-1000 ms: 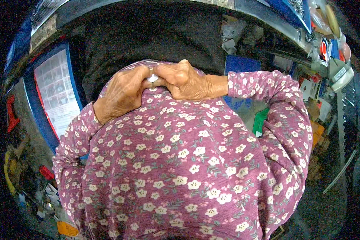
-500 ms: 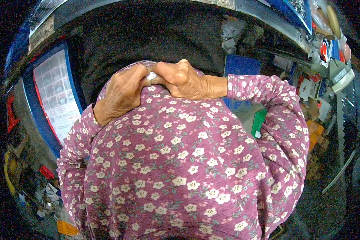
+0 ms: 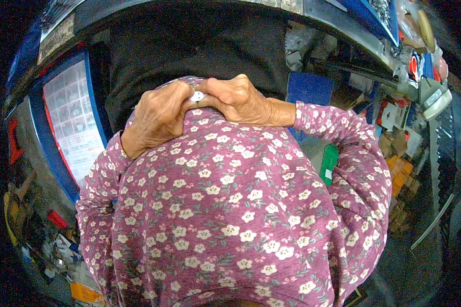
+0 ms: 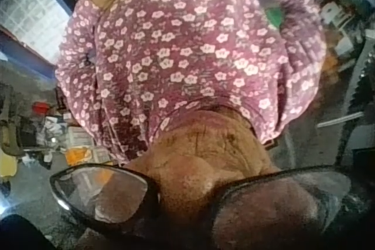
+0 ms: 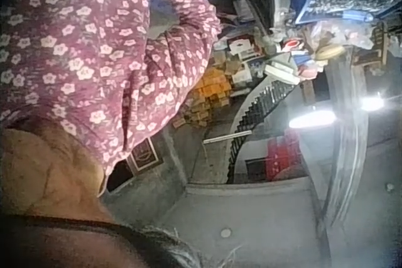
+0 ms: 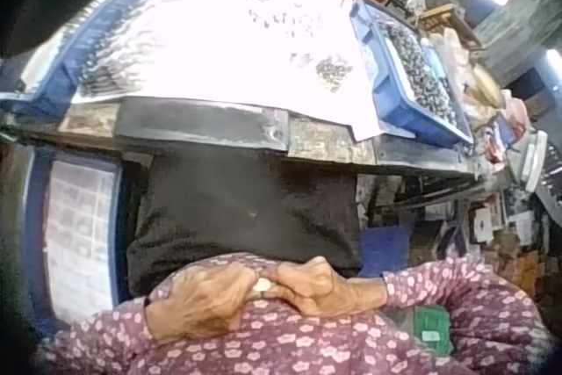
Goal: Assembling small metal hardware components at a manual workstation.
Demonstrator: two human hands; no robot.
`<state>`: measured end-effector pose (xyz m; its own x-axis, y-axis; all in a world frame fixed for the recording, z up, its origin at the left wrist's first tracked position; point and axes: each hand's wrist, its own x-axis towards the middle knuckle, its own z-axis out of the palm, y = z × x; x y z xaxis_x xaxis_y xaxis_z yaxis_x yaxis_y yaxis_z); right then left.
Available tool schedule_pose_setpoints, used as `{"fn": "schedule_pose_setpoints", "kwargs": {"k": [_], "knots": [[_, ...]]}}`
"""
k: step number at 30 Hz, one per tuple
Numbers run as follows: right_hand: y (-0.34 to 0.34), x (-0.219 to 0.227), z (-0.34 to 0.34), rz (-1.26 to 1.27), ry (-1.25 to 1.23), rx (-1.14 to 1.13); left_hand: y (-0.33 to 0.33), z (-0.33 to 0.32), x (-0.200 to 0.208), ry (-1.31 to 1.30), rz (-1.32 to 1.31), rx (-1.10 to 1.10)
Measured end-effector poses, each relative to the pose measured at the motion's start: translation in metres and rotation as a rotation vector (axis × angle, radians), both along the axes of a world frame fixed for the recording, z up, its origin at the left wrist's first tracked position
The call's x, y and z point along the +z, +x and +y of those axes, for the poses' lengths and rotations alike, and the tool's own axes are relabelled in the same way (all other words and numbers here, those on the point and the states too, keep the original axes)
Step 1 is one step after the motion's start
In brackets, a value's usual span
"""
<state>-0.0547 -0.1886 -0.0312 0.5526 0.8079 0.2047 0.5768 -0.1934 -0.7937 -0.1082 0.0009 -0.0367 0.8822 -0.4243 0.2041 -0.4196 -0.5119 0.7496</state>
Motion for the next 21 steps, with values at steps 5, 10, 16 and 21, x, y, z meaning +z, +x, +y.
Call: {"fn": "schedule_pose_setpoints", "kwargs": {"k": [5, 10, 16, 21], "knots": [[0.003, 0.001, 0.003, 0.004, 0.002, -0.028, 0.004, -0.001, -0.005, 0.013, -0.109, 0.016], [0.008, 0.004, 0.003, 0.082, 0.031, -0.066, 0.013, -0.001, 0.004, 0.026, -0.174, 0.008], [0.031, 0.011, 0.001, 0.249, -0.058, -0.036, 0.029, -0.002, 0.000, -0.029, -0.119, 0.061], [0.054, 0.026, -0.002, 0.368, -0.051, -0.116, 0.036, 0.003, 0.010, -0.133, 0.003, 0.189]]}}
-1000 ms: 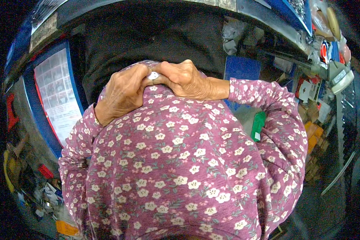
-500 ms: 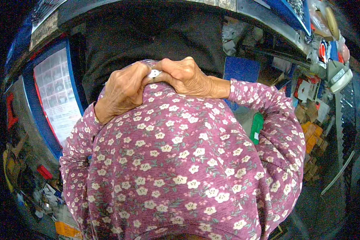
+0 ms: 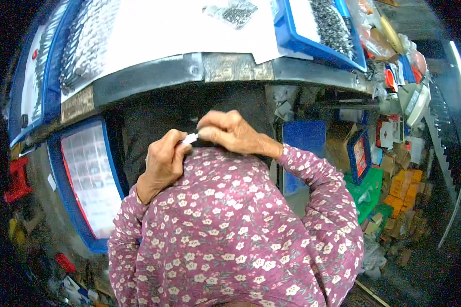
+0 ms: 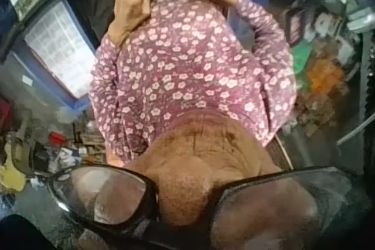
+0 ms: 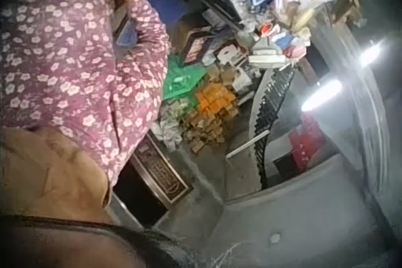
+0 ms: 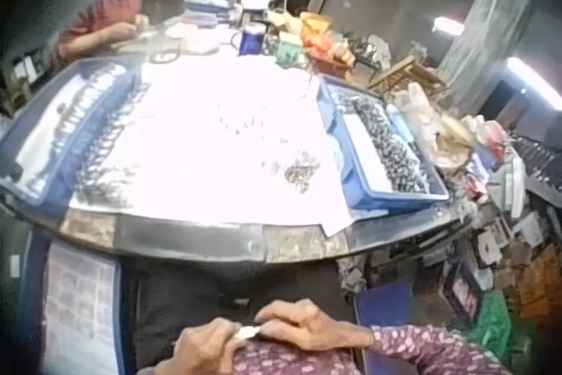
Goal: Assembling small metal hardware components at a manual workstation.
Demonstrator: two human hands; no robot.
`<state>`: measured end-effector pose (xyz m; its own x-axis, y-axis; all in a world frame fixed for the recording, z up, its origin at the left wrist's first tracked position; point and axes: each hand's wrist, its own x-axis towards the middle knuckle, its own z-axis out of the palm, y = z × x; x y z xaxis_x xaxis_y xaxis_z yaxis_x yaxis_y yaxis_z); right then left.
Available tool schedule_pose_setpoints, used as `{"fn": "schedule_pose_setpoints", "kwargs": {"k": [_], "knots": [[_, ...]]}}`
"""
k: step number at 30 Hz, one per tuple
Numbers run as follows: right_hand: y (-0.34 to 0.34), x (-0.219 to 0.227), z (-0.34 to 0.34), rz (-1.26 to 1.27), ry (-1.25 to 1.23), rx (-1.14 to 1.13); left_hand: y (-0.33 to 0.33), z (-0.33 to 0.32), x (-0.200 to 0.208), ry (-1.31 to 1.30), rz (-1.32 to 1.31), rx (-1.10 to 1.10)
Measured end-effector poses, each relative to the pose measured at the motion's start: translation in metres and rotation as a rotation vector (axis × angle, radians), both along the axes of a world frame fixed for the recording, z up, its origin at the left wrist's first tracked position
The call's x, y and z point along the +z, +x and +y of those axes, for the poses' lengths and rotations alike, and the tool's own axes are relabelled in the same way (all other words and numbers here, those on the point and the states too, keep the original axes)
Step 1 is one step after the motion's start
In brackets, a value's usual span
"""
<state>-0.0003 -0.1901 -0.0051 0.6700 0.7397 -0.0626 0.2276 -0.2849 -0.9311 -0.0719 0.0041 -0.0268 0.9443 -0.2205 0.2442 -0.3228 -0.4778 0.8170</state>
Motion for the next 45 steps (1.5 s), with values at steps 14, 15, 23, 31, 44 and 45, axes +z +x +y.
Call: {"fn": "schedule_pose_setpoints", "kwargs": {"k": [14, 15, 23, 31, 44, 45], "knots": [[0.170, 0.011, -0.018, -0.810, -0.228, -0.501, 0.042, 0.003, 0.026, -0.223, 0.099, 0.146], [0.178, 0.008, -0.018, -0.876, -0.233, -0.477, 0.045, 0.003, 0.027, -0.254, 0.123, 0.158], [0.194, 0.004, -0.012, -1.036, -0.644, -0.375, 0.063, 0.002, 0.031, -0.318, 0.152, 0.219], [0.203, -0.004, -0.013, -1.025, -0.591, -0.370, 0.069, 0.001, 0.034, -0.413, 0.232, 0.228], [0.205, -0.001, -0.010, -1.062, -0.516, -0.352, 0.076, 0.001, 0.042, -0.532, 0.375, 0.222], [0.206, -0.003, -0.011, -1.062, -0.514, -0.353, 0.077, 0.002, 0.043, -0.532, 0.365, 0.204]]}}
